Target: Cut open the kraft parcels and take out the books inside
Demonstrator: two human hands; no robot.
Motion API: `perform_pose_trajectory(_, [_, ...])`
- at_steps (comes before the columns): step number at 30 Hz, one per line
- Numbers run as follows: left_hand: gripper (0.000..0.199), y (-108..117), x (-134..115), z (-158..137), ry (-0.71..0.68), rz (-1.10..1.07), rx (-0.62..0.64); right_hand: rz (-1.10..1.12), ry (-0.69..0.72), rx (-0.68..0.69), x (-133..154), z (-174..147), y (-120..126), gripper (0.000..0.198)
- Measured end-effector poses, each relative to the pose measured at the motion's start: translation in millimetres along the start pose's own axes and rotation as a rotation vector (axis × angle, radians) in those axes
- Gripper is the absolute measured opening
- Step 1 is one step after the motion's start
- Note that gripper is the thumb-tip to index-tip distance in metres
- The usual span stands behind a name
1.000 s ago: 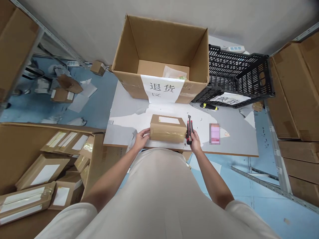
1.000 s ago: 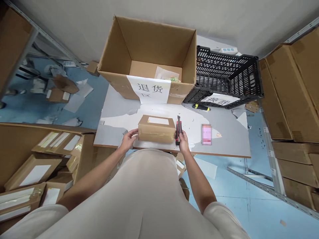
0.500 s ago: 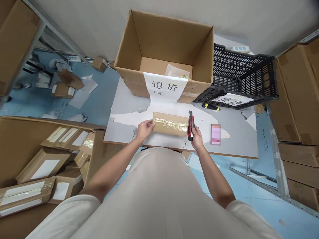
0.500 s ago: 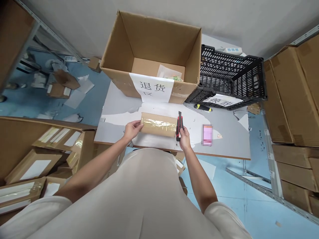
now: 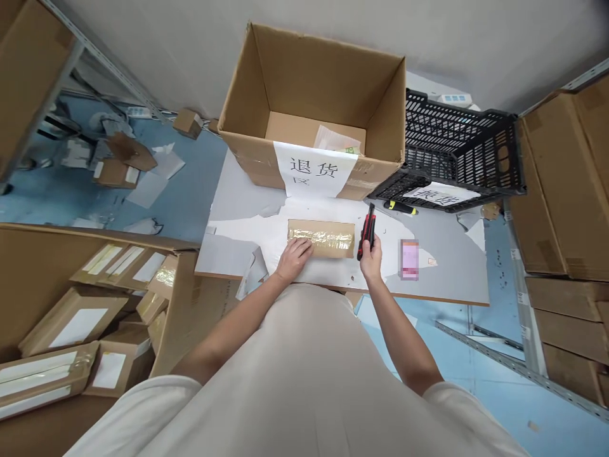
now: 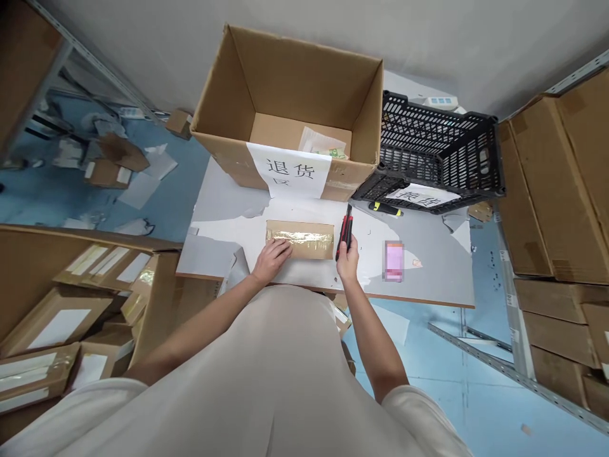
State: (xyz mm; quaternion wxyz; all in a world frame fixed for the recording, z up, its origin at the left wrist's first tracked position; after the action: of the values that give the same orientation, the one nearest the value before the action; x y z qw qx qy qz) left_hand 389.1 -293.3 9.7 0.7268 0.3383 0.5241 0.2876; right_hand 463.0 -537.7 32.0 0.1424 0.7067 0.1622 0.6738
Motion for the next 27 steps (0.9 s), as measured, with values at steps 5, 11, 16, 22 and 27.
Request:
perform_pose_trajectory(5, [0.038, -1.3, 9.3, -1.2, -0.038, 0.079, 0.044, -0.348, 0.397, 0.483, 57.2, 22.6, 0.8, 0.047])
perform_pose_trajectory(11, [0.038, -2.2, 15.7, -1.3, -0.064, 0.103, 0.009, -0.692, 0.660, 0.848, 89.3, 58.4, -33.7, 0.047])
perform_pose_trajectory(16, [0.035, -6.5, 16.1, -1.5, -0.113, 0.144, -0.076, -0.899, 0.725, 0.961, 98.4, 64.9, -47.7, 0.052])
perform_pose_trajectory(22, [0.035, -8.8, 18.2, -0.8, -0.158, 0.196, -0.111, -1.141, 0.719, 1.033, 121.4, 60.4, -44.9, 0.060])
perform_pose_trajectory(27, [0.037, -6.4, 19.7, 1.5, -0.120, 0.168, -0.058, -1.311, 0.686, 1.028, 131.0, 62.0, -30.5, 0.060])
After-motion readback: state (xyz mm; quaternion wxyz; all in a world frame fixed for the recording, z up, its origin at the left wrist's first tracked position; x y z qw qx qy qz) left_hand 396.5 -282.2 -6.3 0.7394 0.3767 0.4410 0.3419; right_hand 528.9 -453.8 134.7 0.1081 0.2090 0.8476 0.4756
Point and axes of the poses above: each hand's wrist, its own z-axis towards the middle knuckle, its own y-axis out of the back of the hand, x = y × z, the point moved 1 cm from there along z, towards the middle knuckle, and after that the axes turned 1 degree about -z, right-handed, at the moved point
